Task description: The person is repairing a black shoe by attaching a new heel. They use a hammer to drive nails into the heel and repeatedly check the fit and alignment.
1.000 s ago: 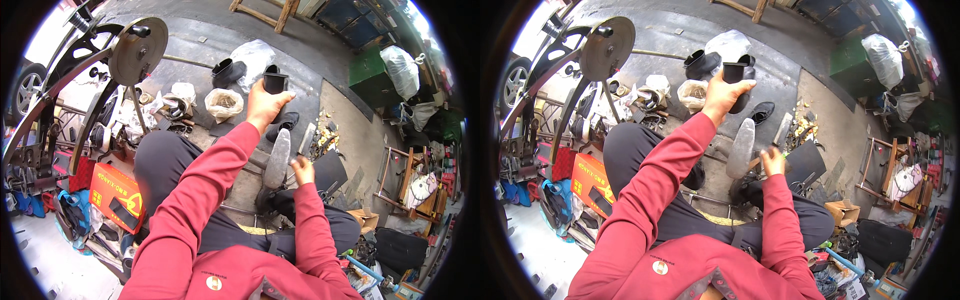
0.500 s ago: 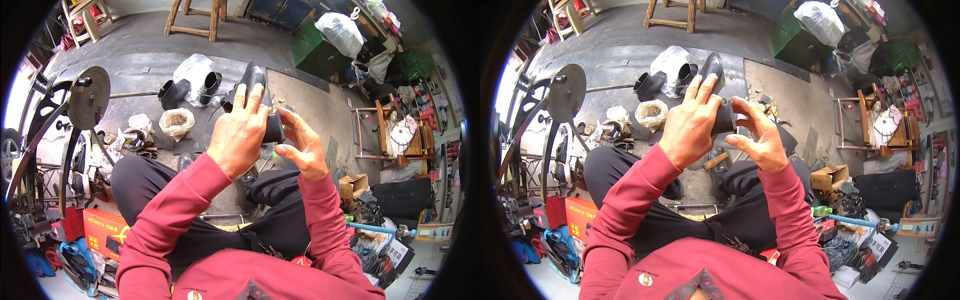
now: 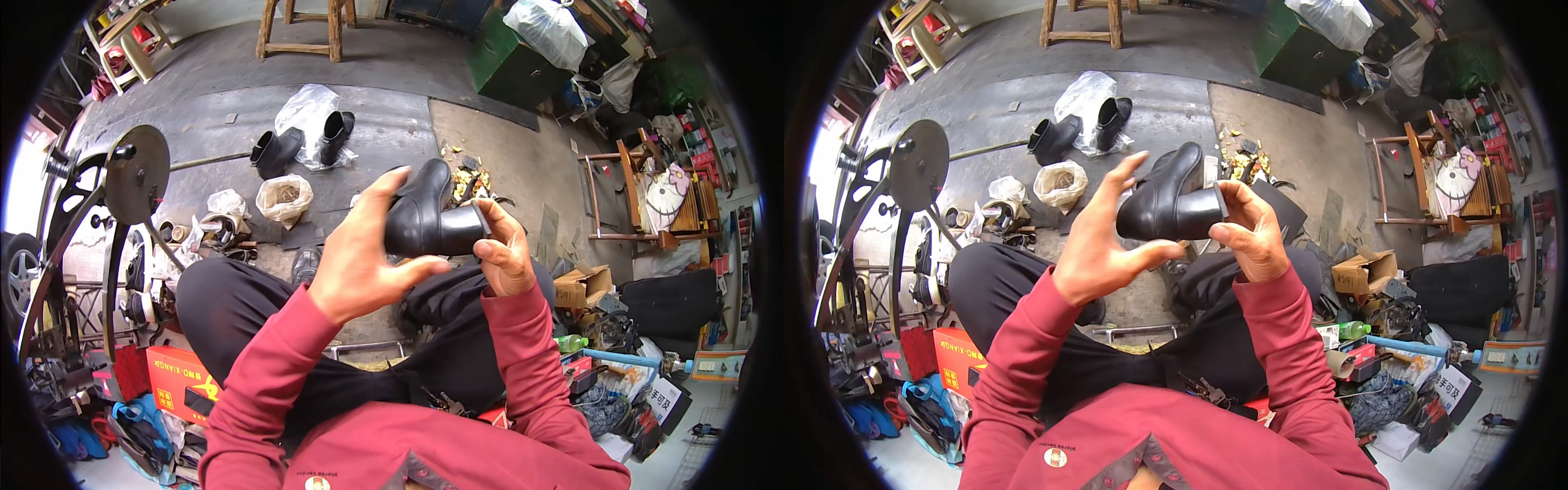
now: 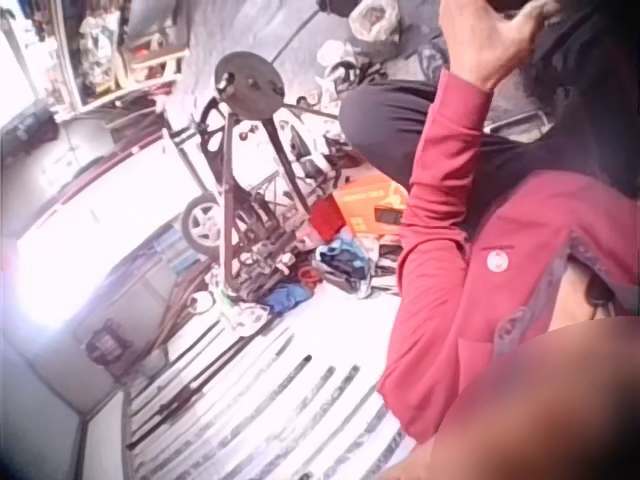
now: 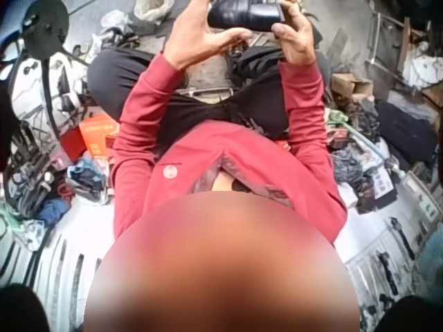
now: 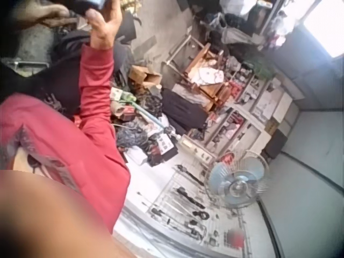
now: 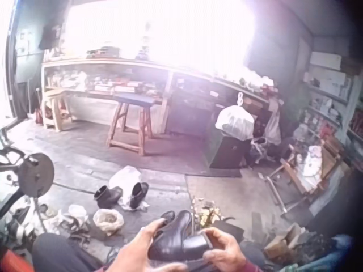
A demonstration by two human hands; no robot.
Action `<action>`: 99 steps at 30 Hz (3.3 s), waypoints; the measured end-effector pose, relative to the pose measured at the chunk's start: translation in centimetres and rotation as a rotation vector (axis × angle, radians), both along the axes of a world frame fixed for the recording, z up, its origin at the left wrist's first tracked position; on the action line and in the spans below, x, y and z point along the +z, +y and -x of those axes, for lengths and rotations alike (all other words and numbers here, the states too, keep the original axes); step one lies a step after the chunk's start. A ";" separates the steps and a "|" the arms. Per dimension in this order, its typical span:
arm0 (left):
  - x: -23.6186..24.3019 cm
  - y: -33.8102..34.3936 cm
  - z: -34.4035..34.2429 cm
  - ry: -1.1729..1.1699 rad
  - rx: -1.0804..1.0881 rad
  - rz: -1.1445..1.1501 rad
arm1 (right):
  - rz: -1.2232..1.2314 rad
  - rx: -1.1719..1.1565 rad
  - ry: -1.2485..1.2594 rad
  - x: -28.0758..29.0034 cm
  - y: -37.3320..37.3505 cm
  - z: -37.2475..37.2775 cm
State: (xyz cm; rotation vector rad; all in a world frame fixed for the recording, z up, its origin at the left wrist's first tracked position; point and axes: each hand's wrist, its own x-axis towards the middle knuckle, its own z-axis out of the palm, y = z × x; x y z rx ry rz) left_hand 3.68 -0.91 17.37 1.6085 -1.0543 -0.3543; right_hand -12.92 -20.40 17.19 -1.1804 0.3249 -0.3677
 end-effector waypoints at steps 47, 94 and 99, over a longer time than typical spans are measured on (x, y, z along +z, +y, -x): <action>-3.7 0.0 1.7 0.366 -0.086 0.266 | -0.081 0.091 0.239 -2.8 -1.1 0.8; 0.8 8.9 -5.3 -0.106 0.384 0.213 | 0.826 -0.271 0.404 0.7 -3.5 -6.4; 0.8 13.0 -6.4 0.322 0.471 0.146 | 0.465 -0.269 0.623 -7.2 -10.1 -9.2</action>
